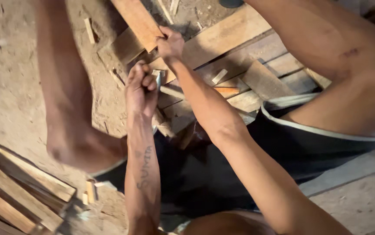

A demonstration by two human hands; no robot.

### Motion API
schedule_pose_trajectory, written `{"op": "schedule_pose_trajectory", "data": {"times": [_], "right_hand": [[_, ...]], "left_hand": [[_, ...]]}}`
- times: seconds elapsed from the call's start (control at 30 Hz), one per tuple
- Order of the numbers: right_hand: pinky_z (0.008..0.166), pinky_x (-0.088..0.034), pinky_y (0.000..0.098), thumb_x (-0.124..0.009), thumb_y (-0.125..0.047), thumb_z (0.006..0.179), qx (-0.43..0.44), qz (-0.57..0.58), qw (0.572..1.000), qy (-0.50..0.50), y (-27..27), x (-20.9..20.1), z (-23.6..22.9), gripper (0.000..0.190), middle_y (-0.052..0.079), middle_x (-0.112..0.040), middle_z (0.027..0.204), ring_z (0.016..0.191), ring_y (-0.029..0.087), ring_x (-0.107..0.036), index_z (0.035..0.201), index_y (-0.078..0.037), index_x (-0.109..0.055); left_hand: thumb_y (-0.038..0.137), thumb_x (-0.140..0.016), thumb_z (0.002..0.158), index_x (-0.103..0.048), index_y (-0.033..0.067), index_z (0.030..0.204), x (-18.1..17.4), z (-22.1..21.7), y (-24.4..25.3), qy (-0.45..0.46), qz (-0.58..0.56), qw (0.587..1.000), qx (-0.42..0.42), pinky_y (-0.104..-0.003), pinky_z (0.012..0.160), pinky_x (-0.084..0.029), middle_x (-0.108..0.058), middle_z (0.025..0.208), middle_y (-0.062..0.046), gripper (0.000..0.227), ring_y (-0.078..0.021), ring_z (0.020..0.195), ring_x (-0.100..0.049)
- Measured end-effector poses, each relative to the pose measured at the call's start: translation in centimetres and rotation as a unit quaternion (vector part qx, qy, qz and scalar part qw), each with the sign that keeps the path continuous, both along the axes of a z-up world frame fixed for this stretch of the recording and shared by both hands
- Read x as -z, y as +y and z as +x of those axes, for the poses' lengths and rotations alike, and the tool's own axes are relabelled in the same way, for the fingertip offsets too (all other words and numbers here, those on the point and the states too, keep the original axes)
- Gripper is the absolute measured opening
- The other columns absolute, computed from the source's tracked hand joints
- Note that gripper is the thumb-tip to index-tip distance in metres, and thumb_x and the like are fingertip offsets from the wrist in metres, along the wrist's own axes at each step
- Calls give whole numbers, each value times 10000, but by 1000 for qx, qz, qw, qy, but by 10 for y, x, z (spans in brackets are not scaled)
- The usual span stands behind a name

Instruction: The person aligns wooden boards and joins wooden pieces together by hammering them with a hammer.

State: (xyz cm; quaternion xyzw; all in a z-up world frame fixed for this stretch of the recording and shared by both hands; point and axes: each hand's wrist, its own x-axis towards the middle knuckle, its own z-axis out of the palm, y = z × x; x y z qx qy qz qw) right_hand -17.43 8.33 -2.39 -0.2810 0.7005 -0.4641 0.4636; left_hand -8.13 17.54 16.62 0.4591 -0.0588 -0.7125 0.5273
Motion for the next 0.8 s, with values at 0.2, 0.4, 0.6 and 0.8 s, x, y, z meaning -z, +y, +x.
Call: {"op": "schedule_pose_trajectory", "data": {"times": [0.2, 0.4, 0.6, 0.8], "right_hand": [[816, -599, 305, -764, -159, 791, -28, -4, 1000, -13, 5, -21, -4, 446, 136, -812, 1031, 894, 185, -771, 1225, -66, -727], [752, -594, 300, -688, -173, 886, -96, 31, 993, -65, 8, -23, -20, 419, 99, -816, 1001, 834, 145, -740, 1296, -91, -688], [755, -599, 313, -726, -142, 835, -35, 40, 998, -35, 4, -17, -3, 462, 136, -813, 1012, 828, 184, -762, 1289, -59, -695], [671, -600, 389, -704, -155, 895, -190, -42, 974, 117, 28, -74, -51, 432, 213, -691, 1132, 774, 271, -747, 1292, 3, -643]], "left_hand": [[216, -567, 1080, -607, 115, 1121, -6, -26, -6, 46, -18, 998, 31, -233, 572, -383, -586, 895, -14, 116, -93, 663, -454], [189, -611, 1106, -621, 147, 1181, 12, -24, -16, -13, 2, 997, 70, -224, 462, -269, -442, 724, 54, 87, -64, 538, -344], [158, -627, 1092, -573, 157, 1139, 23, -2, -30, -2, -37, 999, 32, -240, 469, -267, -585, 898, 6, 72, -93, 549, -358], [119, -627, 1043, -597, 68, 1358, 26, 12, -51, -61, -59, 996, 3, -233, 483, -297, -696, 1106, -1, 320, -86, 563, -385]]}}
